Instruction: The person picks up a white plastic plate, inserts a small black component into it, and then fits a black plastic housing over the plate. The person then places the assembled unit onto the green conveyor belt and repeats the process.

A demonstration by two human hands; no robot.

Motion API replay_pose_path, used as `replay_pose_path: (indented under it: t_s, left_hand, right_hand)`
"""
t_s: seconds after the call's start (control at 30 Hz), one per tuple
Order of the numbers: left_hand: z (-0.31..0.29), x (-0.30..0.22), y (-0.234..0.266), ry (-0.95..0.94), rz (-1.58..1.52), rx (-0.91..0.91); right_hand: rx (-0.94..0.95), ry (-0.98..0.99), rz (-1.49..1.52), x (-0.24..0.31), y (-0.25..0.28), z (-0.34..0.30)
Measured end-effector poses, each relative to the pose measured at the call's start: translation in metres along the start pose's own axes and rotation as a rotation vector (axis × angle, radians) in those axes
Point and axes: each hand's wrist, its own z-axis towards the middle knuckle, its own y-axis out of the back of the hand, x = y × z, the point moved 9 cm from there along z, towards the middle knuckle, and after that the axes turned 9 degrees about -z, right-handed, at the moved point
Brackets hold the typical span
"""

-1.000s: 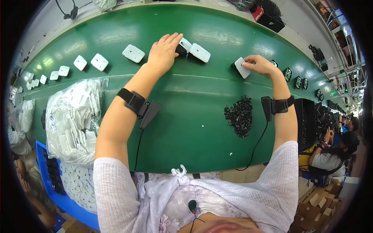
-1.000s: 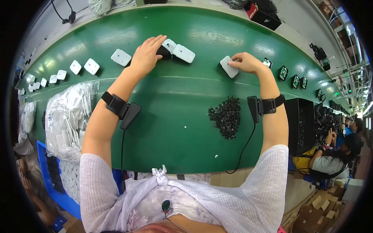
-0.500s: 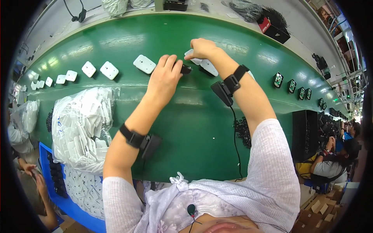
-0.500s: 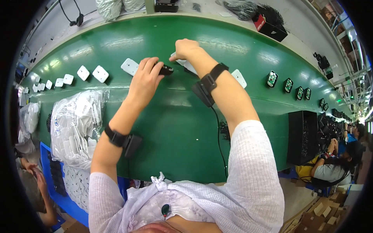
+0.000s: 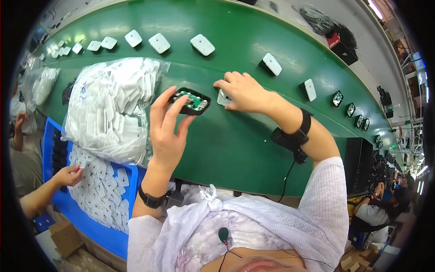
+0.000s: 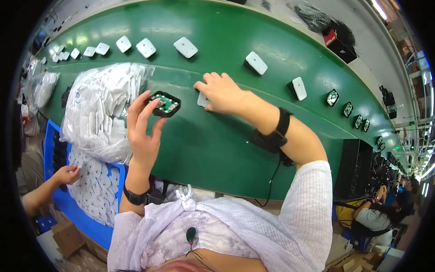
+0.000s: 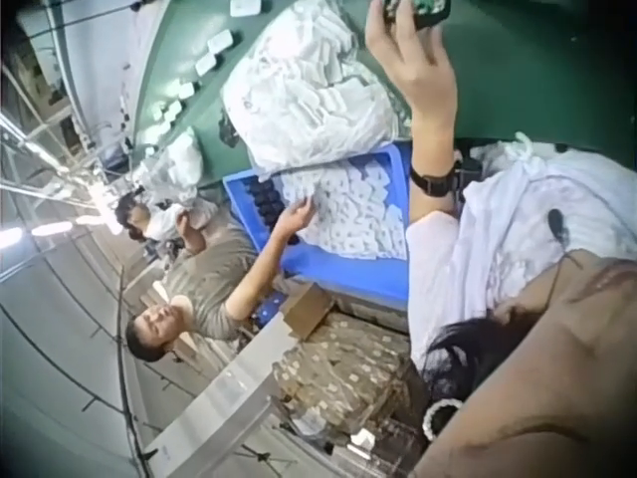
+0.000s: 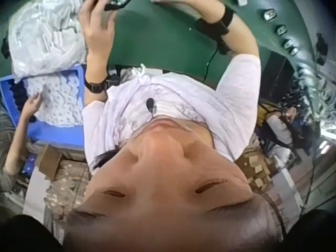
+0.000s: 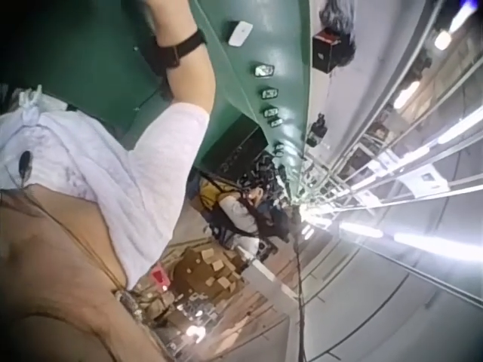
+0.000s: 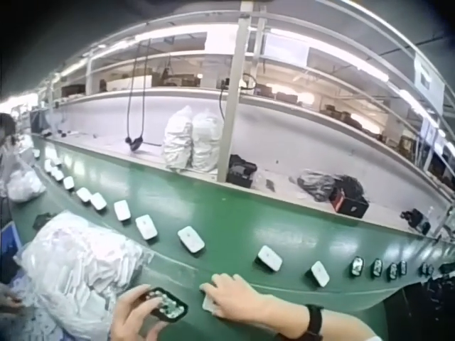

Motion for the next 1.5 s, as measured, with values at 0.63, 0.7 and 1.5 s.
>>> replay_pose_path:
  t_s: [0.63,0.7,1.5]
  left_hand:
    - [-0.064,0.018,-0.142,1.046,-1.337,0.202]
    - [-0.069,0.018,-0.150,1.130,-1.380,0.264]
    - [0.003,0.015,-0.135,-0.130,0.310,0.518]
  right_hand:
    - [-0.719,-0.389,0.639,0.031,0.035,-0.133]
    - [-0.670,-0.320,0.435,0.044,0.044,-0.131]
    - [-0.695,-0.536,0.682,-0.053,0.021,-0.109]
